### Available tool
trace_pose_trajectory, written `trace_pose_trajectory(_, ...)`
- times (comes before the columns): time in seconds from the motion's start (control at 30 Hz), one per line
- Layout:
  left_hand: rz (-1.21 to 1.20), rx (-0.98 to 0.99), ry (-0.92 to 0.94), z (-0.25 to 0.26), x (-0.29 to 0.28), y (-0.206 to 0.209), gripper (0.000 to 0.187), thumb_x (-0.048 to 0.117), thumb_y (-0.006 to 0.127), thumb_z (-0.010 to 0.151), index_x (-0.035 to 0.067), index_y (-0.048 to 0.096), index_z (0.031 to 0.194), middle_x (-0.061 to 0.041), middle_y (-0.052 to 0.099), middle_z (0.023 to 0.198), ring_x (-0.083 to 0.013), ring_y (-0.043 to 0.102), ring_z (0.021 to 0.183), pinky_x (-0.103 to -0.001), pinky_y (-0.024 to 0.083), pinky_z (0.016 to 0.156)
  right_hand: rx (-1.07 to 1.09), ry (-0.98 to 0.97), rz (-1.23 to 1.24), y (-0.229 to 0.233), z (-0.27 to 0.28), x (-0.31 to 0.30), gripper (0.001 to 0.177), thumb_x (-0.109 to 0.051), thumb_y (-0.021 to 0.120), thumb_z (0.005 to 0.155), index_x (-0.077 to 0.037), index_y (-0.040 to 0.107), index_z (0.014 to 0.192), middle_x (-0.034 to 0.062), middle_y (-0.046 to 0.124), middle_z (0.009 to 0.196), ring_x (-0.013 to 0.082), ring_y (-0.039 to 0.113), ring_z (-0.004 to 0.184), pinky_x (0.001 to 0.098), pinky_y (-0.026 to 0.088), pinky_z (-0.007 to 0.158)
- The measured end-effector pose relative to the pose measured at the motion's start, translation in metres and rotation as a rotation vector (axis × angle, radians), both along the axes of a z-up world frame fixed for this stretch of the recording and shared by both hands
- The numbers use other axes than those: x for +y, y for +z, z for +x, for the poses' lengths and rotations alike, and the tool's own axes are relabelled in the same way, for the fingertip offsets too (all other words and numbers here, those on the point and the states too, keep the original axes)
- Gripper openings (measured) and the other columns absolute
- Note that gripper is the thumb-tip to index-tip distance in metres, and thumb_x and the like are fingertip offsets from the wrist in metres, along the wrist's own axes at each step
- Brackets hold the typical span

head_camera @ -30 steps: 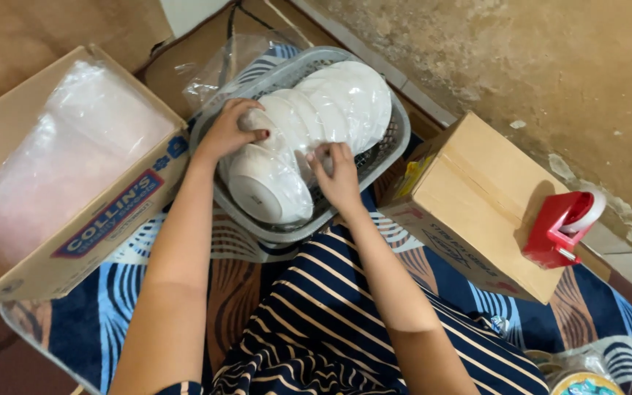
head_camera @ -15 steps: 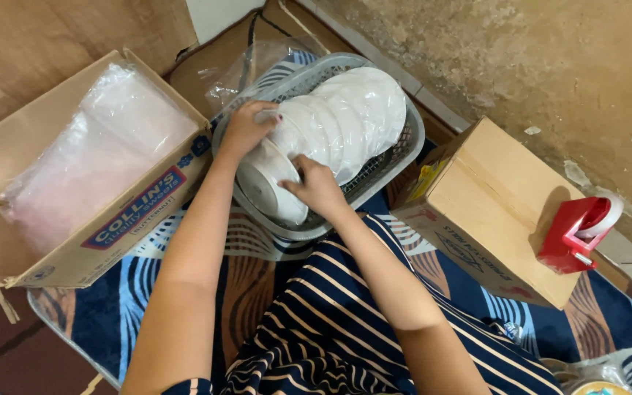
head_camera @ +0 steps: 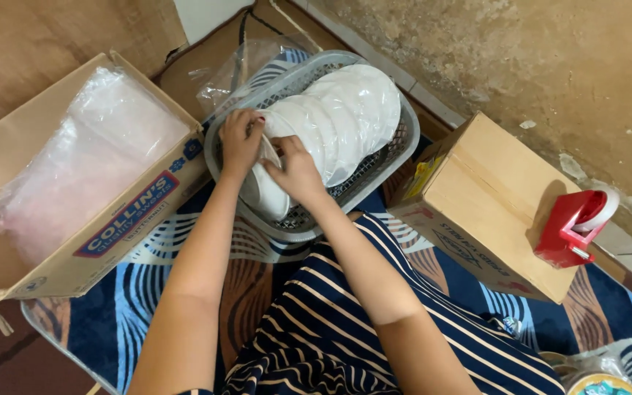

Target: Manual packaging of white ceramic plates by placing them into individual plastic bags and sealing them with a tape dispenser.

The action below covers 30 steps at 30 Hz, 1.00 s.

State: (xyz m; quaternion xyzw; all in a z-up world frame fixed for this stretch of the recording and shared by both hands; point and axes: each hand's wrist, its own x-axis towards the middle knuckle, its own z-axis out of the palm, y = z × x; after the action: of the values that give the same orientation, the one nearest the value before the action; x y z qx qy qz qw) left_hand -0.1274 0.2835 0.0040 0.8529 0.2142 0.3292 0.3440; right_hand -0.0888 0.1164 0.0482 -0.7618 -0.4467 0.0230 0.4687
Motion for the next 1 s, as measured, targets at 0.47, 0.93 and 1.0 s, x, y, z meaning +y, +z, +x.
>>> trace_pose_trajectory(0.47, -0.081, 0.173, 0.008, 0.028, 0.016, 0.006, 0.018, 0.037, 0.065, 0.09, 0.02, 0.061, 0.096, 0.0, 0.059, 0.114, -0.03, 0.059, 0.116, -0.056, 0.042, 0.103, 0.423, -0.634, 0.087, -0.058, 0.077, -0.069, 0.061, -0.006, 0.068, 0.088, -0.005, 0.045, 0.145, 0.0293, 0.04, 0.137, 0.0475, 0.051, 0.13, 0.054, 0.047, 0.109)
trace_pose_trajectory(0.93, 0.391, 0.583, -0.276, 0.084, -0.076, 0.05, 0.035, 0.025, 0.056, 0.099, 0.031, 0.057, 0.134, -0.006, 0.036, 0.157, -0.042, 0.022, 0.149, -0.086, 0.023, 0.099, 0.418, -0.675, -0.082, -0.07, 0.088, -0.064, 0.037, -0.005, 0.059, 0.098, -0.001, 0.056, 0.135, 0.027, 0.058, 0.128, 0.0489, 0.06, 0.123, 0.0558, 0.053, 0.101)
trace_pose_trajectory(1.0, 0.383, 0.677, -0.331, 0.081, -0.076, 0.062, 0.042, 0.019, 0.052, 0.097, 0.036, 0.057, 0.135, -0.004, 0.024, 0.165, -0.0433, 0.014, 0.152, -0.083, 0.028, 0.098, 0.391, -0.667, -0.026, -0.064, 0.084, -0.063, 0.03, -0.003, 0.057, 0.1, -0.004, 0.058, 0.13, 0.0273, 0.058, 0.126, 0.0524, 0.059, 0.122, 0.0577, 0.054, 0.099)
